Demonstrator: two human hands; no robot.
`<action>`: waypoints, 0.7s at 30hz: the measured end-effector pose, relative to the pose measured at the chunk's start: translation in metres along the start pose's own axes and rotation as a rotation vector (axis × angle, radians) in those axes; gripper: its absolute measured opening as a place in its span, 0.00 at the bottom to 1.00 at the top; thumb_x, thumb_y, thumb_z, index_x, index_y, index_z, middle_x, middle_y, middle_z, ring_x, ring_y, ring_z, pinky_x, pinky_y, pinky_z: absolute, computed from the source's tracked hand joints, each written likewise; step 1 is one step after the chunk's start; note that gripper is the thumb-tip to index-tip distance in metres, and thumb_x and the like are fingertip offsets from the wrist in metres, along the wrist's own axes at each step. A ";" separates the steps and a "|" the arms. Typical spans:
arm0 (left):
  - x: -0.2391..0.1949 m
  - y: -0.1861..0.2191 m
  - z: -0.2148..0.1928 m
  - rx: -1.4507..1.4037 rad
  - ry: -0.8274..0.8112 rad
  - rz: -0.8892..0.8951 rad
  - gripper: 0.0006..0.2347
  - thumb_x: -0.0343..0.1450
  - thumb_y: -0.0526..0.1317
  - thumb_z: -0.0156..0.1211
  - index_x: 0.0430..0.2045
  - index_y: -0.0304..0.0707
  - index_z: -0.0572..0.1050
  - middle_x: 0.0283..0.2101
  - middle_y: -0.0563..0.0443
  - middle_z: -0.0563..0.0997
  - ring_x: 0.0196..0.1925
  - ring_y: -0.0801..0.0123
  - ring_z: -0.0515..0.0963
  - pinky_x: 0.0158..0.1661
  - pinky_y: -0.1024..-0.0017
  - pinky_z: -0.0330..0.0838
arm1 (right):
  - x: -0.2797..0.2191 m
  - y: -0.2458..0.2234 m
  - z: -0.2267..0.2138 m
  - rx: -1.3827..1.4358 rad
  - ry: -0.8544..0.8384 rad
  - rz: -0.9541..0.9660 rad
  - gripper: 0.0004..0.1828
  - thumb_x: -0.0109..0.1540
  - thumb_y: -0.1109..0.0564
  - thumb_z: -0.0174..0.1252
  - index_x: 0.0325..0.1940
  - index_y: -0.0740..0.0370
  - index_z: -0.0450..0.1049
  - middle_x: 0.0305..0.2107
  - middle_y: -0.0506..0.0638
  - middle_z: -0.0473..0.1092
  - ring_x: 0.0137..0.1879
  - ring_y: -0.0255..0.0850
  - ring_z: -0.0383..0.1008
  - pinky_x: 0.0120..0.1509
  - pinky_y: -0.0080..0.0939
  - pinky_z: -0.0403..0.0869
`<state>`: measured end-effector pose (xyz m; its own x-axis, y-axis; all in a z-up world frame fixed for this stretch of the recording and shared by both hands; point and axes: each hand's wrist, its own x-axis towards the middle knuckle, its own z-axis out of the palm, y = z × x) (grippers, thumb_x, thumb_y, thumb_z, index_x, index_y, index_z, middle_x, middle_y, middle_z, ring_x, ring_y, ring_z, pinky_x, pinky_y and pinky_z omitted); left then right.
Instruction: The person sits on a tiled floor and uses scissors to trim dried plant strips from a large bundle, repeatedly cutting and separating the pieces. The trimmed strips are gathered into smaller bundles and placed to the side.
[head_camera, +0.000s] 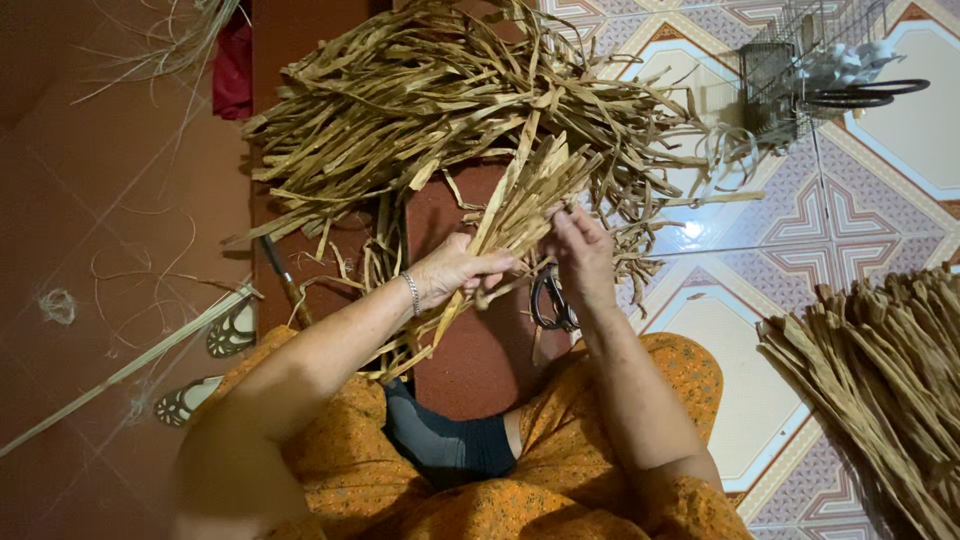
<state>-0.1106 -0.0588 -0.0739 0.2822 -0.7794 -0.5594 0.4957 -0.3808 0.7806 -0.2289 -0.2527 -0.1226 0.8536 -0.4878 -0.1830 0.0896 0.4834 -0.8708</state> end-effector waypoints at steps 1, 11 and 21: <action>0.001 -0.003 -0.001 0.022 0.004 -0.007 0.14 0.71 0.45 0.67 0.37 0.31 0.80 0.22 0.59 0.77 0.18 0.85 0.65 0.18 0.83 0.56 | 0.003 -0.003 -0.003 0.056 0.028 -0.010 0.08 0.66 0.55 0.63 0.37 0.61 0.77 0.22 0.44 0.69 0.29 0.32 0.67 0.40 0.35 0.72; 0.008 -0.007 0.006 0.175 0.022 -0.102 0.12 0.72 0.44 0.63 0.37 0.31 0.81 0.22 0.56 0.79 0.19 0.81 0.70 0.18 0.83 0.61 | 0.008 -0.019 -0.010 0.214 0.098 -0.139 0.07 0.64 0.58 0.65 0.41 0.63 0.75 0.28 0.45 0.72 0.29 0.29 0.64 0.38 0.31 0.70; 0.018 0.041 0.002 0.004 0.290 0.275 0.11 0.74 0.44 0.60 0.35 0.34 0.80 0.27 0.55 0.81 0.23 0.80 0.75 0.23 0.82 0.73 | -0.011 -0.022 0.027 -0.355 -0.371 -0.062 0.47 0.70 0.47 0.59 0.82 0.66 0.39 0.66 0.58 0.63 0.71 0.46 0.69 0.71 0.43 0.72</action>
<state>-0.0866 -0.0889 -0.0514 0.6241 -0.6801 -0.3847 0.3664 -0.1801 0.9129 -0.2261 -0.2387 -0.0894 0.9824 -0.1864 -0.0079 0.0213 0.1538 -0.9879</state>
